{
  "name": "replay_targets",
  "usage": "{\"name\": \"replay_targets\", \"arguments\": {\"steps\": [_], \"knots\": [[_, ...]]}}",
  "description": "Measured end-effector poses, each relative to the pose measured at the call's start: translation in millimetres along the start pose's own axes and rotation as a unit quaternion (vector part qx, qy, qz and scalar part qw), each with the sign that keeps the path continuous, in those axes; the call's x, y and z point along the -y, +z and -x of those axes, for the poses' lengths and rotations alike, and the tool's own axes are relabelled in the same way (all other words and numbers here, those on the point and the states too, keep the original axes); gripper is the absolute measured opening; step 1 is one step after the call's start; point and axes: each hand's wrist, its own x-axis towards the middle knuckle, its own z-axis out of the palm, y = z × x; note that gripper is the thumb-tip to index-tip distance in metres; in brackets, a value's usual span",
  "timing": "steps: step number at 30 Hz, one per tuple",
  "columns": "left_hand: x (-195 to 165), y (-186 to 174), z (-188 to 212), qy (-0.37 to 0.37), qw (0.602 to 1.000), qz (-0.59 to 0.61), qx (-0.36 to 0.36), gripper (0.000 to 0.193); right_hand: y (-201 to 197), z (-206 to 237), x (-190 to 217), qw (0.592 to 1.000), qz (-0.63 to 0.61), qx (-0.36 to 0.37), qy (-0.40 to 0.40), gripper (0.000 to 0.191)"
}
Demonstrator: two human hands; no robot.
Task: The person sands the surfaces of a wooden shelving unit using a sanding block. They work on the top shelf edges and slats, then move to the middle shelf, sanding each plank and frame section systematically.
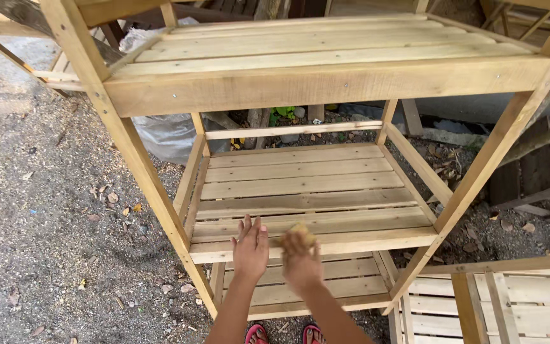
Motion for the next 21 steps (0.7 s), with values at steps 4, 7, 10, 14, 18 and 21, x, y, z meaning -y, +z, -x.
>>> {"name": "replay_targets", "arguments": {"steps": [4,7,10,14,18,21], "knots": [[-39.0,-20.5,11.5,0.037,0.999,-0.035,-0.008,0.059,9.7,34.3,61.1,0.989,-0.009,0.025,-0.144,0.05],[-70.7,-54.9,10.9,0.072,0.995,-0.052,-0.036,0.056,-46.5,61.6,45.4,0.978,-0.208,0.005,-0.018,0.036],[-106.0,-93.5,14.2,0.142,0.982,-0.071,-0.104,0.054,-139.4,79.3,19.0,0.934,-0.289,-0.208,0.001,0.025],[-161.5,-141.4,18.5,0.241,0.944,-0.113,-0.196,0.056,-264.2,108.2,0.8,0.767,-0.195,-0.595,-0.138,0.026],[-208.0,-179.5,19.1,0.286,0.923,-0.112,-0.232,0.057,-357.9,120.8,-11.2,0.704,-0.074,-0.693,-0.135,0.033],[-229.9,-200.4,12.7,0.299,0.914,-0.109,-0.252,0.056,-389.1,101.4,-10.9,0.702,-0.016,-0.702,-0.124,0.038]]}}
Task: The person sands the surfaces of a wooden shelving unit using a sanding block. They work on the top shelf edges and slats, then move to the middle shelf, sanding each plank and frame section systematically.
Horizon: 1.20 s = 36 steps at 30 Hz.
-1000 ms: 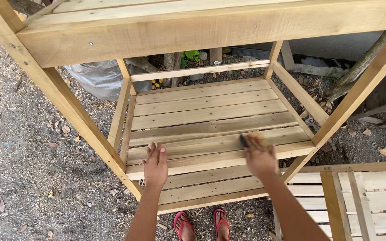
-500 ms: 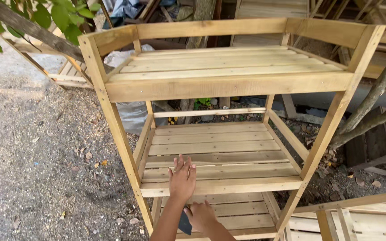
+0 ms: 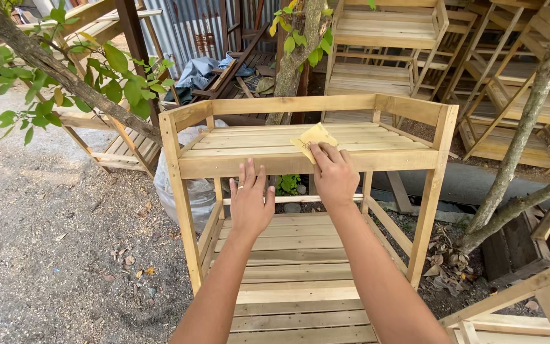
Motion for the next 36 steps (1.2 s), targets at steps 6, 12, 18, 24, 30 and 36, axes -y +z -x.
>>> {"name": "replay_targets", "arguments": {"steps": [6,12,18,24,30,36], "knots": [[4.4,-5.1,-29.3,-0.005,0.999,-0.032,0.007,0.057,63.2,8.2,-10.4,0.991,0.021,0.133,0.014,0.041],[9.4,0.6,-33.6,-0.009,0.999,-0.035,0.022,0.056,72.1,23.3,-26.5,0.988,-0.068,0.136,0.004,0.033],[-1.3,3.1,-38.7,-0.007,0.998,-0.049,0.043,0.056,52.3,15.9,-28.1,0.973,-0.073,0.219,-0.029,0.054],[-5.3,1.1,-41.3,0.003,0.996,-0.071,0.054,0.057,20.4,6.2,-24.5,0.965,-0.04,0.258,-0.032,0.084],[1.7,-11.1,-41.7,0.011,0.995,-0.088,0.034,0.058,-9.7,2.1,-34.5,0.964,-0.007,0.264,-0.026,0.097],[2.3,-25.5,-22.9,0.028,0.995,-0.092,0.01,0.061,-31.9,18.8,-43.9,0.976,0.04,0.216,0.002,0.088]]}}
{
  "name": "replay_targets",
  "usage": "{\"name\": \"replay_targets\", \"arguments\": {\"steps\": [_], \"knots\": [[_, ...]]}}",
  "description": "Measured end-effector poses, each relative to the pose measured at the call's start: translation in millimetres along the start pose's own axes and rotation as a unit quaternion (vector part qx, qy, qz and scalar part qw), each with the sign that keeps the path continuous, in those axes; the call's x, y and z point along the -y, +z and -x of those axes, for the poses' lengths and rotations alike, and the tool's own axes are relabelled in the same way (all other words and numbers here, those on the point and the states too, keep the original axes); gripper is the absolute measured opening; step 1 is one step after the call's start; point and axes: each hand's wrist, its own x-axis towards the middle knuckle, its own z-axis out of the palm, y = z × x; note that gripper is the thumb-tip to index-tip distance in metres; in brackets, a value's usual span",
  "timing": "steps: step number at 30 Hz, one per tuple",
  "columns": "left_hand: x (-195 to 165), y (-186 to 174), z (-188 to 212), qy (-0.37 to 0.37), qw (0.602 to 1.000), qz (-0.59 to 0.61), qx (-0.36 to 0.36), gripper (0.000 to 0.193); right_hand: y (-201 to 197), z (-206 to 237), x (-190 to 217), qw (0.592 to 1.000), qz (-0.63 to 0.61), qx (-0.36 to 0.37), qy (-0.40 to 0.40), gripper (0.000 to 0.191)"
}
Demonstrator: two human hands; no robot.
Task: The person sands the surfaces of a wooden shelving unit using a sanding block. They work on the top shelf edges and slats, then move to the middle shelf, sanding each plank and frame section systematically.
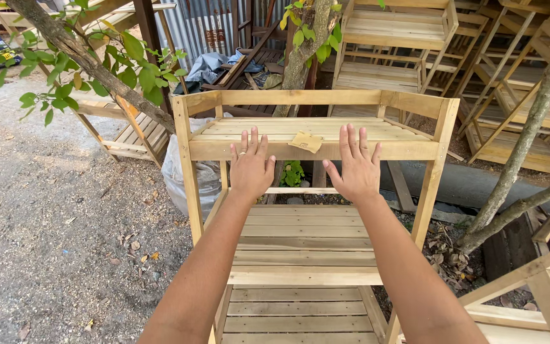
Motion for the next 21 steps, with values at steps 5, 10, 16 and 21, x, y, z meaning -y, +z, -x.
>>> {"name": "replay_targets", "arguments": {"steps": [5,10,16,21], "knots": [[-1.1,-7.1,27.8,-0.005,1.0,-0.007,-0.029,0.071,-11.8,32.3,-2.7,0.999,0.038,0.002,0.024,0.087],[-13.5,-13.2,54.3,0.003,0.999,-0.016,-0.048,0.076,-17.6,54.5,1.8,0.999,0.028,0.009,0.021,0.088],[-28.6,-23.1,72.1,0.001,0.998,-0.021,-0.055,0.078,-19.9,66.9,14.5,1.0,0.027,0.004,-0.003,0.089],[-29.4,-35.7,77.0,-0.006,0.998,-0.039,-0.045,0.077,-27.0,76.3,18.4,0.999,0.027,0.028,0.005,0.089]]}}
